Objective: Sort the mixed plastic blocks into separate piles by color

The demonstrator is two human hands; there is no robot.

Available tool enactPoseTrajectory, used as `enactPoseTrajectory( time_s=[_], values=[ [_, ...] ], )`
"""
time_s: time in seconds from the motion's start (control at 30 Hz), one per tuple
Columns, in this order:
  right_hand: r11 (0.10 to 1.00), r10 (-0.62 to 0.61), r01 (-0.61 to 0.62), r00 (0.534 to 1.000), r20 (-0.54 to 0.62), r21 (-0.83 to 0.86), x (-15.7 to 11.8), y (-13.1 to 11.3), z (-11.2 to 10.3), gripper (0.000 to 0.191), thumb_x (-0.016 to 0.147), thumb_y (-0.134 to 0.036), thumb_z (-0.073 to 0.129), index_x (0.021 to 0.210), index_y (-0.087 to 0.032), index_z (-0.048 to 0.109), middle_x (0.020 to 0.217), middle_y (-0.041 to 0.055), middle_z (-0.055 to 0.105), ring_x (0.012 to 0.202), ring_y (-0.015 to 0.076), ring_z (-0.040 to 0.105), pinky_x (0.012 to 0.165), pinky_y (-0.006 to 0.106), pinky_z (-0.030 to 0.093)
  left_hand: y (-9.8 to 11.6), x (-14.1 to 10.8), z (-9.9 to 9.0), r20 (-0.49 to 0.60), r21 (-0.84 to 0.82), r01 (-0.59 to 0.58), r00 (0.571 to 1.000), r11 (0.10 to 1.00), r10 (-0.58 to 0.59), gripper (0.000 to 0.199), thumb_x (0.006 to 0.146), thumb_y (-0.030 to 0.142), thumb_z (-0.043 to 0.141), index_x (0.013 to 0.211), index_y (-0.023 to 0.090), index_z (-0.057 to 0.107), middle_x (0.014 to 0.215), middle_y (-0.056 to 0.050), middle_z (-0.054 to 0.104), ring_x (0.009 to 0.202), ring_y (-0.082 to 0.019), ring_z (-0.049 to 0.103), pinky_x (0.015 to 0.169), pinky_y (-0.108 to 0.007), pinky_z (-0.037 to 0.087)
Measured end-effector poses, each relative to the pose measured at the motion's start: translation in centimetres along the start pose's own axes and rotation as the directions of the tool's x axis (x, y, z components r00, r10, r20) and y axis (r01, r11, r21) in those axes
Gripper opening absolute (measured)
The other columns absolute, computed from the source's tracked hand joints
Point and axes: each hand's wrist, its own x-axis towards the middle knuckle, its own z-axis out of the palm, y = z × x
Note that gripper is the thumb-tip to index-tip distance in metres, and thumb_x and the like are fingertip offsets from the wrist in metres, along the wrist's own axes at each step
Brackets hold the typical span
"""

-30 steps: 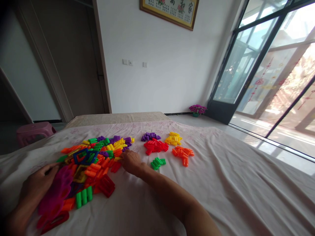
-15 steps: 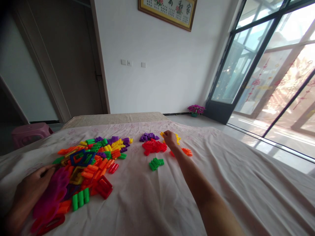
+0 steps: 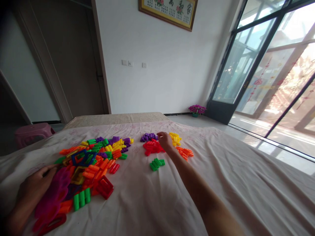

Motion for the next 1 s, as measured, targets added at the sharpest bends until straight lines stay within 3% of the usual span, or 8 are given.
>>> enactPoseTrajectory(
  time_s=[0.07,0.13,0.27,0.4,0.5,0.6,0.9,1.0],
  values=[
    [0.979,-0.191,0.181,0.975,0.112,0.098,-2.3,-3.4,2.2,0.025,0.083,-0.015,0.061,0.101,-0.022,0.078,0.1,0.0034,0.077,0.09,0.0176,0.07,0.084,0.028,0.053,0.0,0.0,0.0,-0.003,-0.01,-0.009,1.0,1.0,0.009,0.062,0.089,0.064,0.034,0.123,0.026,0.07,0.107,-0.013,0.074,0.09,-0.033,0.068,0.078,-0.039,0.05],
    [0.935,-0.344,0.305,0.906,0.247,0.184,-4.8,-6.7,4.3,0.022,0.084,-0.018,0.066,0.102,-0.021,0.077,0.099,0.0038,0.076,0.084,0.0166,0.07,0.078,0.026,0.053,-0.1,-0.1,-0.1,-0.004,-0.025,-0.016,1.0,1.0,0.016,0.061,0.09,0.062,0.033,0.123,0.026,0.07,0.11,-0.013,0.074,0.093,-0.034,0.068,0.079,-0.039,0.05],
    [0.894,-0.448,0.41,0.825,0.343,0.182,-8.2,-11.3,7.5,0.03,0.086,-0.018,0.067,0.114,-0.024,0.074,0.113,0.0052,0.073,0.095,0.0188,0.069,0.086,0.029,0.053,-0.1,-0.2,-0.1,-0.012,-0.029,-0.025,1.0,0.999,0.025,0.058,0.09,0.058,0.036,0.122,0.025,0.07,0.115,-0.013,0.074,0.099,-0.034,0.069,0.081,-0.038,0.051],
    [0.865,-0.5,0.48,0.808,0.312,0.142,-7.2,-13.2,10.2,0.045,0.088,-0.007,0.055,0.129,-0.022,0.066,0.133,0.0098,0.065,0.121,0.0226,0.061,0.103,0.036,0.048,0.1,-0.2,-0.2,-0.004,-0.028,-0.028,1.0,0.999,0.028,0.059,0.091,0.057,0.035,0.123,0.023,0.069,0.116,-0.015,0.074,0.102,-0.034,0.068,0.082,-0.038,0.051],
    [0.83,-0.552,0.539,0.76,0.343,0.142,-5.4,-13.5,11.8,0.059,0.08,0.002,0.052,0.133,-0.023,0.064,0.14,0.0085,0.061,0.127,0.0221,0.057,0.106,0.036,0.045,0.3,-0.3,-0.2,-0.011,-0.034,-0.035,0.999,0.999,0.034,0.058,0.091,0.056,0.035,0.125,0.022,0.069,0.115,-0.014,0.074,0.101,-0.033,0.068,0.083,-0.038,0.05],
    [0.806,-0.579,0.576,0.723,0.376,0.133,-4.5,-13.4,12.6,0.057,0.079,-0.001,0.056,0.13,-0.025,0.066,0.138,0.0075,0.062,0.126,0.0222,0.057,0.107,0.035,0.045,0.4,-0.3,-0.3,-0.024,-0.023,-0.037,0.999,0.999,0.036,0.059,0.091,0.057,0.036,0.124,0.023,0.07,0.111,-0.015,0.075,0.097,-0.034,0.069,0.082,-0.039,0.051],
    [0.883,-0.455,0.466,0.823,0.34,0.053,-5.6,-12.4,11.8,0.04,0.08,-0.015,0.069,0.119,-0.016,0.063,0.124,0.0111,0.063,0.112,0.0228,0.06,0.095,0.032,0.047,0.7,-0.6,-0.5,-0.01,-0.01,-0.024,1.0,1.0,0.024,0.06,0.091,0.057,0.035,0.124,0.022,0.07,0.114,-0.016,0.074,0.099,-0.035,0.069,0.082,-0.039,0.051],
    [0.891,-0.442,0.448,0.825,0.352,0.07,-6.0,-12.6,11.4,0.038,0.081,-0.015,0.068,0.118,-0.017,0.063,0.118,0.0085,0.066,0.108,0.0219,0.062,0.092,0.031,0.048,0.6,-0.5,-0.5,-0.005,-0.009,-0.027,1.0,1.0,0.027,0.058,0.091,0.056,0.034,0.124,0.023,0.069,0.115,-0.015,0.074,0.101,-0.034,0.069,0.083,-0.038,0.051]
  ],
)
